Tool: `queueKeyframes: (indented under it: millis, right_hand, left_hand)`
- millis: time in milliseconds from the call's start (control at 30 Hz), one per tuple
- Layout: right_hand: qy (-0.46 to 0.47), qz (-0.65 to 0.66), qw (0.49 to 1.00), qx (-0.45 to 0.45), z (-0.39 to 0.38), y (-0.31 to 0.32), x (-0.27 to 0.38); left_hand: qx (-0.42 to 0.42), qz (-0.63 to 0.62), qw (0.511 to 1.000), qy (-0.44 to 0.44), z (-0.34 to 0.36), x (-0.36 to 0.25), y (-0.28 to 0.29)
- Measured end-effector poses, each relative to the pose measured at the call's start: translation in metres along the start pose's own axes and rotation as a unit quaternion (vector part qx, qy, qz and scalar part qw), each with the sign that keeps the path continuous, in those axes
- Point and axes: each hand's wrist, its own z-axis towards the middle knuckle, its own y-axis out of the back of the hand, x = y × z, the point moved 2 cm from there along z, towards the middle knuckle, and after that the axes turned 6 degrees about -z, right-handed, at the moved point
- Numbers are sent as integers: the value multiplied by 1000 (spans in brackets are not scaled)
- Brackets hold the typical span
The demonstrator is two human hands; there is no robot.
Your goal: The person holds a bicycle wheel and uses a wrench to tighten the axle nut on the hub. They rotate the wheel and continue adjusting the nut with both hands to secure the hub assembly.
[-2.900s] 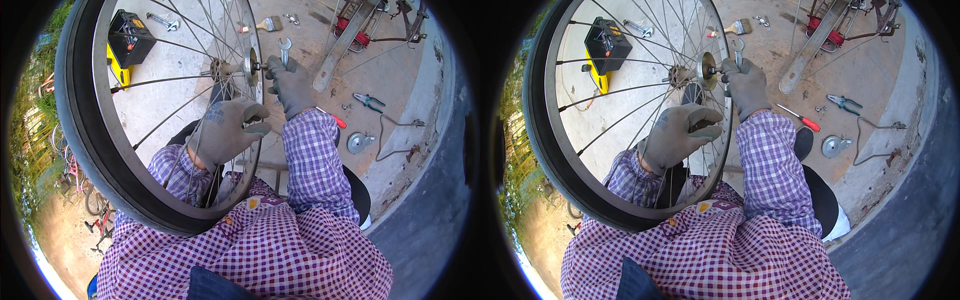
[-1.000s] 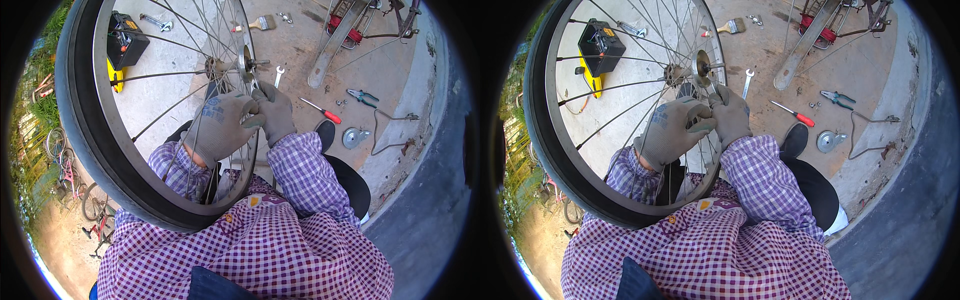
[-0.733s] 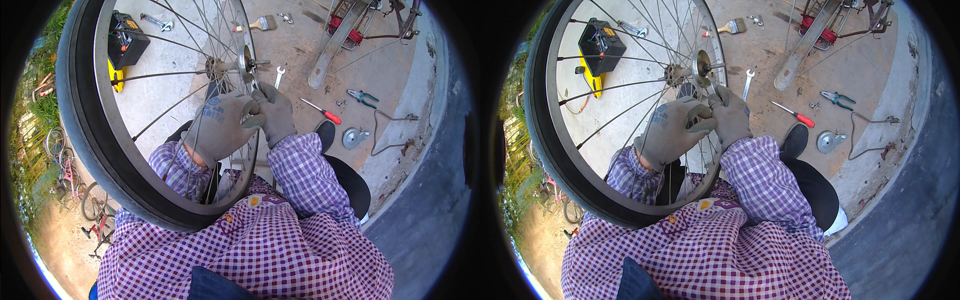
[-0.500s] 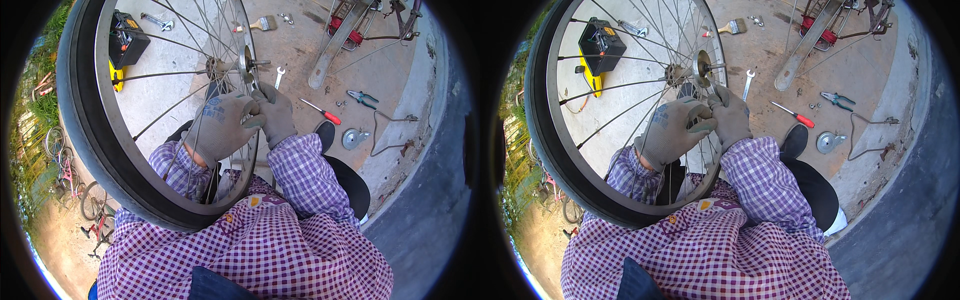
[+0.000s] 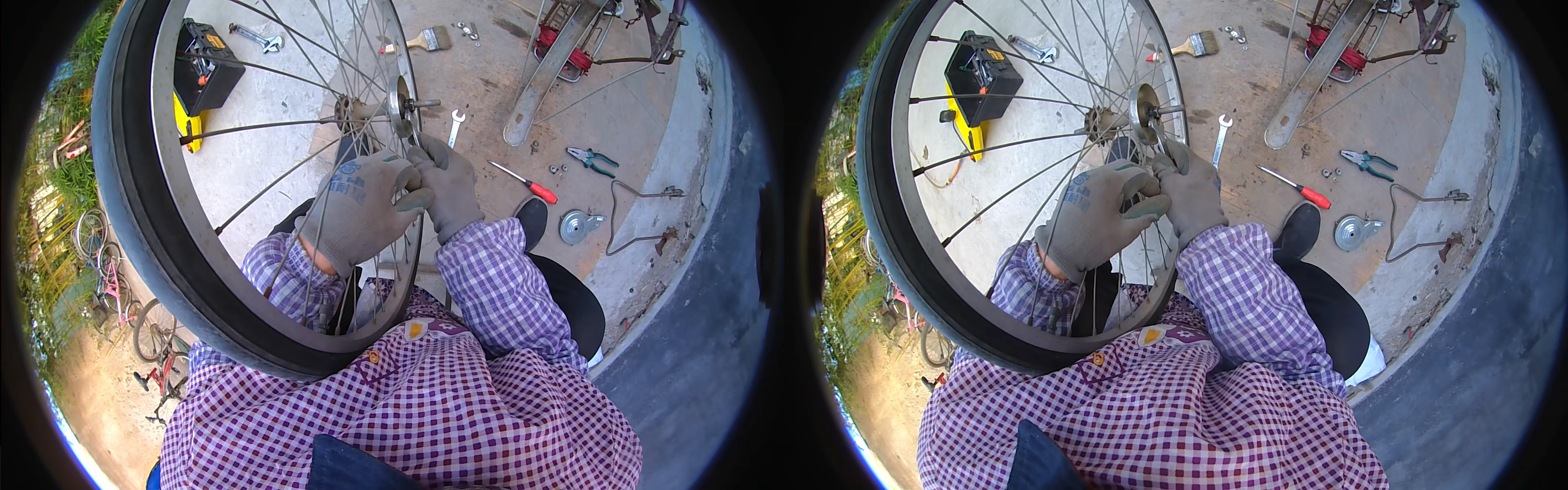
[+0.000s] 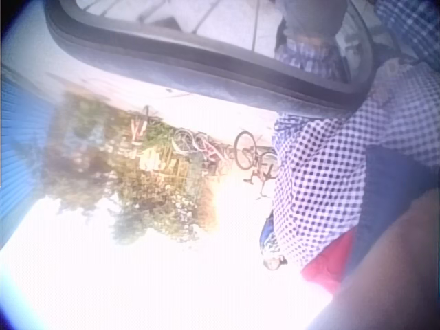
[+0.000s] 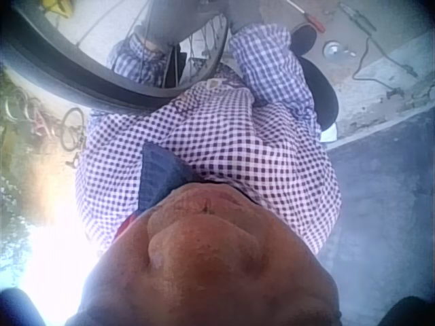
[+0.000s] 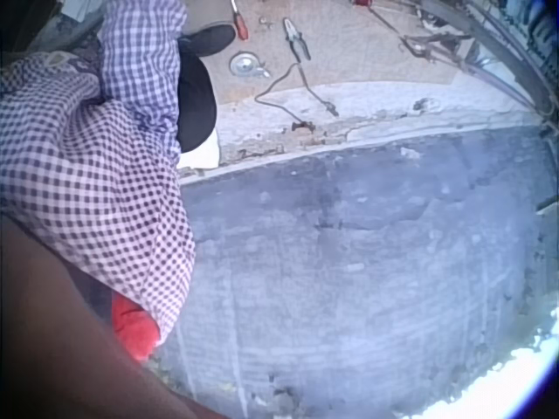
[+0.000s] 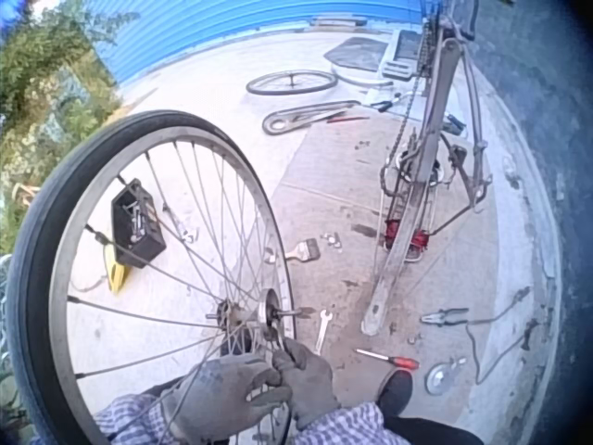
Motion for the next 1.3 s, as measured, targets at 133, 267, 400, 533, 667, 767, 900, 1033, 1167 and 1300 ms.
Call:
queueKeyframes:
  millis: [133, 267, 400, 533, 667, 767, 900, 1033, 1167, 1300]
  right_hand:
    - [26, -54, 998, 16, -1, 3, 5]
    - [19, -26, 999, 19, -2, 5, 4]
    - [20, -85, 996, 3, -2, 8, -6]
    - [34, -85, 996, -22, 2, 8, -17]
    - [28, -46, 998, -15, 12, 6, -23]
    - [10, -60, 998, -5, 16, 9, -26]
    - [22, -64, 998, -10, 18, 10, -30]
    - [38, -81, 996, -24, 17, 10, -31]
    - [19, -52, 998, -18, 13, 8, -26]
    - [24, -7, 1000, -16, 11, 4, -19]
  left_hand:
    - [12, 2, 1000, 14, 0, -2, 1]
    - [8, 7, 1000, 3, 0, -5, 2]
    - [15, -4, 1000, 14, 0, -5, 2]
    - [10, 0, 1000, 7, -1, -4, 1]
    - [6, 2, 1000, 4, 0, -2, -1]
    - [13, 6, 1000, 17, 0, 0, -3]
    - [13, 13, 1000, 17, 0, 1, -6]
    - [17, 3, 1000, 15, 0, 3, -8]
    - [20, 1, 1000, 22, 1, 4, -9]
    - [12, -8, 1000, 10, 1, 3, -6]
